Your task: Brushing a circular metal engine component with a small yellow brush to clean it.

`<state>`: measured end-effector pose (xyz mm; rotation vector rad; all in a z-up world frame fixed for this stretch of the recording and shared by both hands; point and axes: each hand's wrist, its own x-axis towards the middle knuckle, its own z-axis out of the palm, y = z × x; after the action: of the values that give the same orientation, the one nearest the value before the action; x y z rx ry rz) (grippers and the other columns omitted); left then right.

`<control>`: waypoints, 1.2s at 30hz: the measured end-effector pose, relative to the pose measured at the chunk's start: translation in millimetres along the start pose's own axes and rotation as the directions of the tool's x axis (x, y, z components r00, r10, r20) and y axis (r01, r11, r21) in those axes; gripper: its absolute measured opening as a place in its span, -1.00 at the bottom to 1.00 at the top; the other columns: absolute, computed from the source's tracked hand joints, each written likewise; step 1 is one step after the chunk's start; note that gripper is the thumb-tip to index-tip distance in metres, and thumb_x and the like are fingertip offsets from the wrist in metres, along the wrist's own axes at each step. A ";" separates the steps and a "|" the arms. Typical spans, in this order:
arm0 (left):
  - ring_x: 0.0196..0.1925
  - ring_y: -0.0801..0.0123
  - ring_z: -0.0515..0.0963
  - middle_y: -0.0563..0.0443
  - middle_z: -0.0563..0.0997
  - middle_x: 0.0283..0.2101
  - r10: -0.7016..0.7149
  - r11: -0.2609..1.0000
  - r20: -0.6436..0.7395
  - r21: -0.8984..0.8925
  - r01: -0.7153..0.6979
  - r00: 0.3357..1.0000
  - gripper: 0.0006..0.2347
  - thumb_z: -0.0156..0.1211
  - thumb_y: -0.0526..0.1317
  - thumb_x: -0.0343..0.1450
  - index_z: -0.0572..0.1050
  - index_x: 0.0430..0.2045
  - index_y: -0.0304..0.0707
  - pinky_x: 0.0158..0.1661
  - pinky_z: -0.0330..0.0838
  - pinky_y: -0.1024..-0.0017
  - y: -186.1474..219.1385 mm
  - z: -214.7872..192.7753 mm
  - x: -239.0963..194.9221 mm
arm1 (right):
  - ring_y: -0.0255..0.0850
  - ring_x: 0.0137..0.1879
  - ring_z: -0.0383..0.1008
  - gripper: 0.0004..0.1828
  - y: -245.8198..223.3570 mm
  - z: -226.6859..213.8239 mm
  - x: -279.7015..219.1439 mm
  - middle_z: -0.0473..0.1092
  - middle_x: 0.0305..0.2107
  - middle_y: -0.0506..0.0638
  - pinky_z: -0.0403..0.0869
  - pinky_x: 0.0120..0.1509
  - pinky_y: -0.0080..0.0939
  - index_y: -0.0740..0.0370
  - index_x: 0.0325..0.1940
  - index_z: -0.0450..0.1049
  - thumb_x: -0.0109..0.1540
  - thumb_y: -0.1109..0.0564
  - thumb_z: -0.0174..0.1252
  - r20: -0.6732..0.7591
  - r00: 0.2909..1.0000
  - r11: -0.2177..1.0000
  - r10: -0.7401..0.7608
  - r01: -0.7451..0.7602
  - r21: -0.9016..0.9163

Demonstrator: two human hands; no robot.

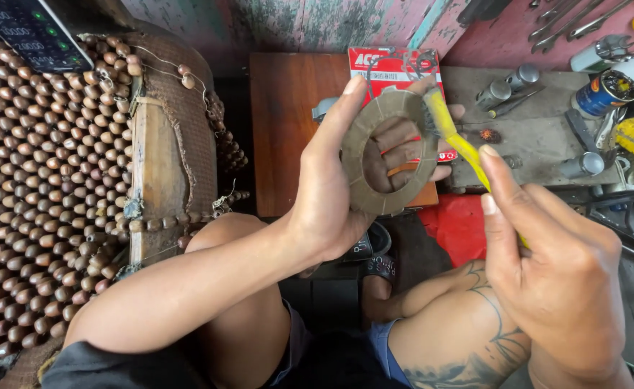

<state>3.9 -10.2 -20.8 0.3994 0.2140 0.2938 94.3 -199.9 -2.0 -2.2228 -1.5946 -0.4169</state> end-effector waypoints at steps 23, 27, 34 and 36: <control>0.00 -0.04 0.62 -0.49 0.57 0.10 -0.016 0.995 0.120 -0.096 0.027 0.993 -0.22 -0.16 0.35 0.39 0.43 0.18 -0.50 0.01 0.49 0.09 1.4 -15.4 4.4 | -0.20 -0.47 0.20 -0.61 -12.9 4.6 -16.6 0.28 -0.38 -0.10 0.39 -0.33 -0.17 0.26 0.30 0.52 0.37 0.27 0.15 0.101 0.962 0.964 -0.252 0.259 -0.061; -0.01 -0.05 0.62 -0.51 0.55 0.11 0.183 0.957 -0.008 -0.226 -0.180 0.983 -0.25 -0.05 0.27 0.38 0.41 0.24 -0.52 0.02 0.52 0.09 6.7 -15.7 9.3 | -0.29 -0.47 0.12 -0.52 -2.5 -4.6 -17.6 0.16 -0.44 -0.15 0.34 -0.39 -0.26 0.18 0.36 0.46 0.33 0.32 0.07 0.230 0.938 0.964 -0.258 0.265 -0.003; 0.05 -0.01 0.62 -0.45 0.55 0.15 0.144 0.971 0.096 -0.206 -0.122 0.985 -0.31 -0.15 0.28 0.50 0.43 0.22 -0.47 -0.05 0.54 0.19 -12.0 -15.7 -1.0 | -0.24 -0.40 0.23 -0.60 -12.5 1.6 -6.8 0.38 -0.31 -0.07 0.46 -0.17 -0.21 0.29 0.29 0.53 0.35 0.38 0.19 0.082 0.970 0.973 -0.229 0.228 0.015; -0.01 0.00 0.63 -0.44 0.60 0.06 0.153 0.970 -0.063 -0.181 -0.162 0.986 -0.27 -0.10 0.30 0.39 0.46 0.18 -0.45 -0.15 0.51 0.17 -5.0 -16.2 5.4 | -0.31 -0.41 0.24 -0.55 -5.4 -8.6 -8.2 0.24 -0.43 -0.12 0.38 -0.12 -0.42 0.26 0.30 0.49 0.33 0.38 0.02 0.227 0.953 0.976 -0.202 0.176 0.130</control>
<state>5.9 -7.2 -38.2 0.2250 0.2011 0.4761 86.4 -209.2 2.7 -2.1104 -1.9159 -0.1095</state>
